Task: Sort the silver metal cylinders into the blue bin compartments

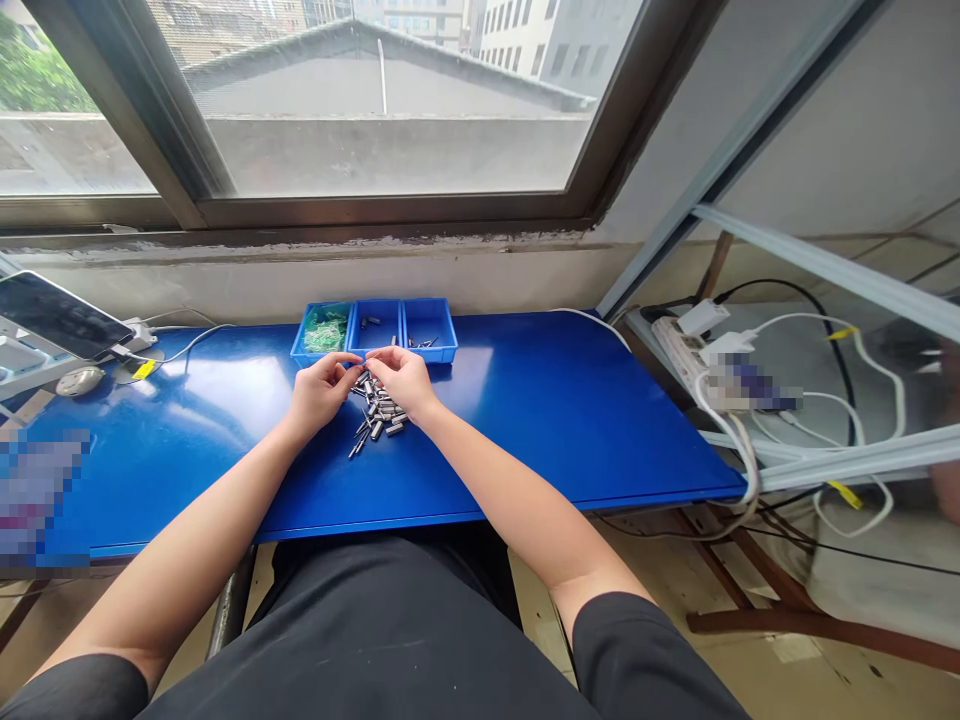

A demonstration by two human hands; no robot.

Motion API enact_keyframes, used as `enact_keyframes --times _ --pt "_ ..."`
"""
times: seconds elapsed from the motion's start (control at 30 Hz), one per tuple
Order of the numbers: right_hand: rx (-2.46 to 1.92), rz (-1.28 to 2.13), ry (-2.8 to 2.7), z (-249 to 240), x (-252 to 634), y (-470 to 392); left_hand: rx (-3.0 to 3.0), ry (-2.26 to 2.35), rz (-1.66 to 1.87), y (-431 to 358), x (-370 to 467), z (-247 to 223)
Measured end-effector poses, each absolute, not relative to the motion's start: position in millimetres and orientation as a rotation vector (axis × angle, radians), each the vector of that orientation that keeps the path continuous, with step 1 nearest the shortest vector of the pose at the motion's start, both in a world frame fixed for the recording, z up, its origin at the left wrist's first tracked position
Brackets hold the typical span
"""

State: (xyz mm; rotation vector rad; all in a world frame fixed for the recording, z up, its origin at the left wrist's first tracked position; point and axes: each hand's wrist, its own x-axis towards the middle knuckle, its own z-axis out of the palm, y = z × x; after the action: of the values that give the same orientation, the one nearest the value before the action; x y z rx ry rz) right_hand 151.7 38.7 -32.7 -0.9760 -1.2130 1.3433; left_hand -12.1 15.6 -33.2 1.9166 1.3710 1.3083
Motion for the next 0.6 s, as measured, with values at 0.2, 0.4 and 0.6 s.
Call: enact_keyframes --times 0.2,0.4,0.6 --pt "-0.962 1.410 -1.160 -31.2 150.5 38.3 1.932 1.392 1.269 15.8 -13.0 -32.3" --pt "-1.009 1.419 -1.195 -30.0 151.1 37.1 1.922 1.433 1.222 18.6 -14.1 -35.5" --pt "-1.021 1.400 -1.251 -28.7 152.9 36.0 1.872 1.393 1.203 18.7 -14.4 -33.1"
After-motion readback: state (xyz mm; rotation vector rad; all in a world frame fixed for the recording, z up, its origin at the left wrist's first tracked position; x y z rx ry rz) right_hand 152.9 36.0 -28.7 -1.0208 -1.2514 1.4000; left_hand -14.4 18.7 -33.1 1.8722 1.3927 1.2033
